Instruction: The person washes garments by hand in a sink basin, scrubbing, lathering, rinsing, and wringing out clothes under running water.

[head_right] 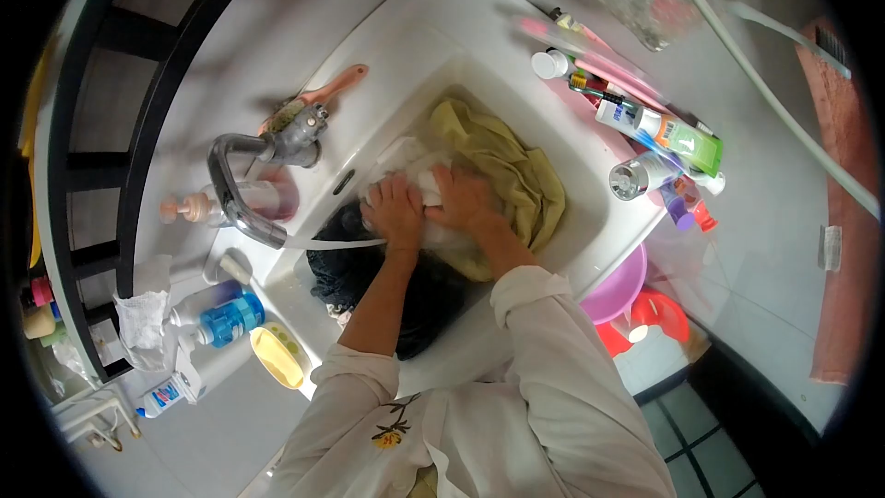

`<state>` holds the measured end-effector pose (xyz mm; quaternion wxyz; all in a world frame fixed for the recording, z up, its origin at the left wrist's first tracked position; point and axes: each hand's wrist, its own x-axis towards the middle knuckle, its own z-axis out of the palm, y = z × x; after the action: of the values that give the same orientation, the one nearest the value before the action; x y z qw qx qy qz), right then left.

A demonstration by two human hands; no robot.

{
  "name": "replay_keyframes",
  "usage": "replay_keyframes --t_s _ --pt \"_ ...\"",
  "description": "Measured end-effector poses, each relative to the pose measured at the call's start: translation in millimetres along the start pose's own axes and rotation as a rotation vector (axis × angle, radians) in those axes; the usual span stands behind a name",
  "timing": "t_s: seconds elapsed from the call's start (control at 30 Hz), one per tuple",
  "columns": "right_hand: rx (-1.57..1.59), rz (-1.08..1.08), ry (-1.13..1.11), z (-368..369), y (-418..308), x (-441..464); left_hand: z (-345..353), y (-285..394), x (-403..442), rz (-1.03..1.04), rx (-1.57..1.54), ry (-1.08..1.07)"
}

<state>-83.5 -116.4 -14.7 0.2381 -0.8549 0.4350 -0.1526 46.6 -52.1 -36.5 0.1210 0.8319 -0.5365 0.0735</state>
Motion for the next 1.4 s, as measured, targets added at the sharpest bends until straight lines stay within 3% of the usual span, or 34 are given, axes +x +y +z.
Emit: replay_keyframes --t_s 0.6,0.8,0.9,1.0,1.13,1.23,1.27,1.37,1.4 --pt "-0.032 0.017 -0.066 -4 -4 0 -6 1 2 0.014 -0.026 0.046" --pt "-0.017 0.063 -0.165 -19 -13 -5 -26 1 -4 -0.074 -0.235 -0.093" --pt "-0.131 -0.043 -0.161 -24 -11 -24 -35 1 -19 0.003 -0.151 -0.062" --pt "-0.139 -0.049 -0.180 -33 -16 -49 -59 8 -34 0.000 -0.128 -0.206" --pt "-0.128 -0.034 -0.271 -45 -30 -73 -85 8 -61 0.015 -0.251 -0.200" --pt "-0.084 -0.056 -0.278 -63 -42 -90 -85 -1 -87 -0.054 -0.485 -0.037" --pt "-0.057 -0.084 -0.255 -69 -44 -94 -91 -7 -90 -0.148 -0.632 -0.168" --pt "0.047 -0.163 -0.146 -95 -62 -96 -42 -36 -99 -0.404 -1.020 -0.098" --pt "0.087 -0.184 -0.105 -106 -70 -95 -90 -21 -94 -0.479 -1.230 -0.087"
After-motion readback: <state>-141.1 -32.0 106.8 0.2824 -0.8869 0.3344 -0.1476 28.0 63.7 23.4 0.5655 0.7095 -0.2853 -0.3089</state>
